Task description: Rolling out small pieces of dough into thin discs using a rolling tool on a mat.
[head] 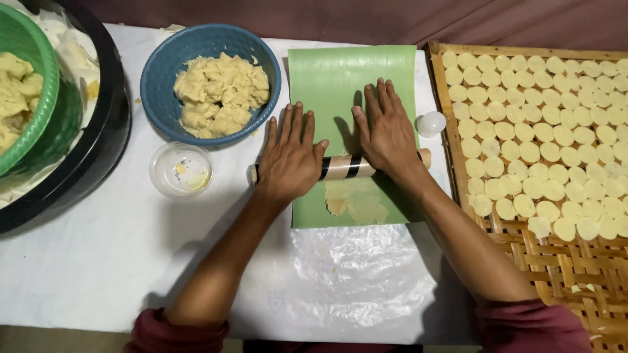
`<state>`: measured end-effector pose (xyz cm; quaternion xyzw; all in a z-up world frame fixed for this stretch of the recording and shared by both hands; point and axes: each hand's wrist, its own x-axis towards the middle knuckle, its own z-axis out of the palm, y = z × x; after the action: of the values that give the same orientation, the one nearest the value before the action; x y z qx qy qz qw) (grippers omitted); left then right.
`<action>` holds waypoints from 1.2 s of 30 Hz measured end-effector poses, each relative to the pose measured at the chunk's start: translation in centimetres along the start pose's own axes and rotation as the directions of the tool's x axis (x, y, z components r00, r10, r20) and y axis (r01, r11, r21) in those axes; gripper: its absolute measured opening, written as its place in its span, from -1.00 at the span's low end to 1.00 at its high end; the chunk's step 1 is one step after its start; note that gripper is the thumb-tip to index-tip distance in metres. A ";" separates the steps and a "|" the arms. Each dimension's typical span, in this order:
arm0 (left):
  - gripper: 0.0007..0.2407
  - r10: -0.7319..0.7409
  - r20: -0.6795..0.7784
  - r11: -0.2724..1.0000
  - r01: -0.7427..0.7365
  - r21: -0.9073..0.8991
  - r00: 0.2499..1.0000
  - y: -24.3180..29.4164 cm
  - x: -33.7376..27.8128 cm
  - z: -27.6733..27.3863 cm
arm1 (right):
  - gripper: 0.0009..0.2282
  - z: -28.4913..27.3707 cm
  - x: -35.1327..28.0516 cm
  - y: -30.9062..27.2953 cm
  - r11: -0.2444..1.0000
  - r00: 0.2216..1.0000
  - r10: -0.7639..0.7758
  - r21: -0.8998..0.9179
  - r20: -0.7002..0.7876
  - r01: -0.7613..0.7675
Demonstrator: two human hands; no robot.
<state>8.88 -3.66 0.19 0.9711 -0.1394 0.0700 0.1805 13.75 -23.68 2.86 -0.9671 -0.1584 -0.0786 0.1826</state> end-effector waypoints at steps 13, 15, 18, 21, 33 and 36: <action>-0.47 0.040 -0.107 0.999 -0.038 0.022 0.993 -1.7 0.9 3.2 | -0.38 -0.1 0.1 0.1 1.000 0.998 0.012 -0.012 0.064 -0.011; -0.46 0.015 -0.035 1.000 -0.015 0.007 0.999 -1.6 2.0 2.0 | -0.39 -0.3 0.9 0.2 1.000 0.999 0.002 -0.005 0.048 -0.002; -0.48 0.052 -0.113 0.996 -0.043 0.077 0.992 -0.4 -0.1 1.4 | -0.41 0.3 -0.4 0.5 0.998 0.998 -0.054 -0.029 0.031 0.055; -0.49 0.116 -0.193 0.989 -0.096 0.110 0.974 2.0 -3.9 0.4 | -0.42 0.1 -4.4 -0.1 0.989 0.992 -0.107 -0.099 0.065 0.113; -0.53 0.064 -0.193 0.996 -0.051 0.074 0.979 -1.5 1.0 3.0 | -0.47 1.6 -3.8 0.5 0.971 0.977 -0.209 -0.111 0.037 0.211; -0.47 -0.040 -0.007 0.999 0.040 -0.020 0.999 -1.6 3.4 1.6 | -0.45 1.4 -0.8 0.9 0.980 0.985 -0.123 -0.142 0.122 0.140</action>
<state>12.74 -3.65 -1.21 0.9716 -0.1199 0.0686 0.1920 13.44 -24.13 1.09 -0.9684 -0.2258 -0.0477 0.0945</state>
